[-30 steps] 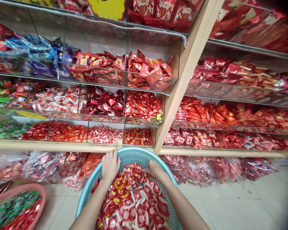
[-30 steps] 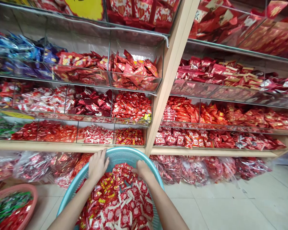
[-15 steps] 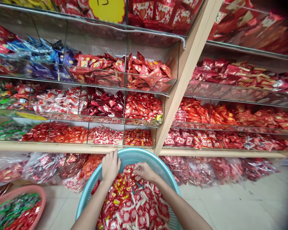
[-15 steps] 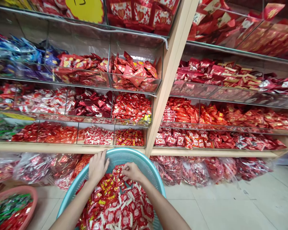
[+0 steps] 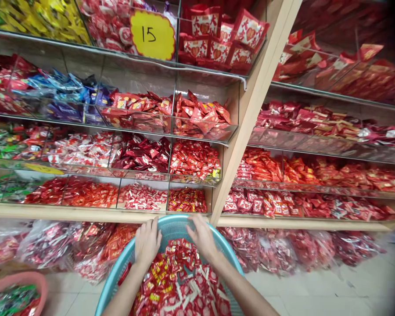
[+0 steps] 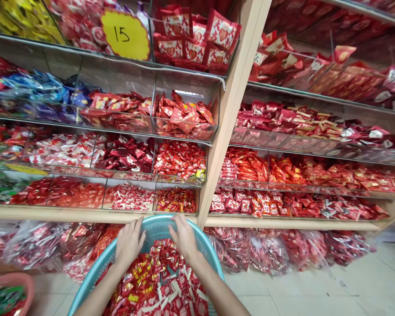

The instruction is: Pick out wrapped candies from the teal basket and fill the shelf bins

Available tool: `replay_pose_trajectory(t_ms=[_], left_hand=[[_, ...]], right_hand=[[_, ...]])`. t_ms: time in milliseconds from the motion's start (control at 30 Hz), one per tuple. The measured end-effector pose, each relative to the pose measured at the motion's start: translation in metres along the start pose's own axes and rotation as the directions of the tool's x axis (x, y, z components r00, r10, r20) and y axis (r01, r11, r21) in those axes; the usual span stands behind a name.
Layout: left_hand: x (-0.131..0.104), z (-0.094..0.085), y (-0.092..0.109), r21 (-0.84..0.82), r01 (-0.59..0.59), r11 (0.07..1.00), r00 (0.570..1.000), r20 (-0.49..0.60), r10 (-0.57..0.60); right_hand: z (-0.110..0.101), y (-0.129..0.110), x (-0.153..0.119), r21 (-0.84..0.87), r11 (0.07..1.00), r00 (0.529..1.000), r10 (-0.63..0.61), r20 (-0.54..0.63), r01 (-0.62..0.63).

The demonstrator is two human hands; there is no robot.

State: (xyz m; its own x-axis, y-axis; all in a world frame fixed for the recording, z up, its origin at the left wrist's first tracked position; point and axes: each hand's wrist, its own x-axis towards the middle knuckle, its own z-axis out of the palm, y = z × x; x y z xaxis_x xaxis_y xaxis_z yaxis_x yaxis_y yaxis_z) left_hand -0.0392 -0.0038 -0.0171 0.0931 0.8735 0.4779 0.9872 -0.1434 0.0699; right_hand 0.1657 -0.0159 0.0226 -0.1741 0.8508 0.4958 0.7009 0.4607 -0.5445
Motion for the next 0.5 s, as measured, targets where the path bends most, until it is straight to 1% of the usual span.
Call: replay_pose_trajectory(t_ms=[67, 133, 200, 267, 333, 400, 500], left_hand=[[0.000, 0.002, -0.001, 0.006, 0.000, 1.000, 1.000, -0.004, 0.000], [0.000, 0.003, -0.002, 0.013, 0.004, 1.000, 1.000, -0.012, -0.004], [0.000, 0.005, -0.002, 0.017, 0.004, 1.000, 1.000, -0.019, -0.003], [0.000, 0.006, -0.003, 0.020, 0.000, 1.000, 1.000, -0.021, 0.000], [-0.001, 0.007, -0.003, 0.019, -0.001, 1.000, 1.000, -0.022, 0.002], [-0.001, 0.007, -0.004, 0.015, 0.000, 1.000, 1.000, -0.023, 0.000], [-0.001, 0.007, -0.004, 0.008, 0.003, 1.000, 1.000, -0.017, -0.003]], right_hand=[[-0.028, -0.004, 0.021, -0.051, 0.998, 0.994, -0.049, -0.097, 0.045], [-0.056, -0.006, 0.045, -0.166, 0.984, 0.977, -0.099, -0.188, 0.068], [-0.080, -0.008, 0.069, -0.291, 0.951, 0.960, -0.173, -0.222, 0.104], [-0.097, -0.008, 0.091, -0.390, 0.907, 0.955, -0.241, -0.174, 0.158], [-0.109, -0.008, 0.107, -0.453, 0.864, 0.953, -0.289, -0.090, 0.220], [-0.115, -0.011, 0.118, -0.487, 0.837, 0.951, -0.306, -0.035, 0.251], [-0.120, -0.018, 0.127, -0.515, 0.823, 0.956, -0.292, -0.020, 0.241]])
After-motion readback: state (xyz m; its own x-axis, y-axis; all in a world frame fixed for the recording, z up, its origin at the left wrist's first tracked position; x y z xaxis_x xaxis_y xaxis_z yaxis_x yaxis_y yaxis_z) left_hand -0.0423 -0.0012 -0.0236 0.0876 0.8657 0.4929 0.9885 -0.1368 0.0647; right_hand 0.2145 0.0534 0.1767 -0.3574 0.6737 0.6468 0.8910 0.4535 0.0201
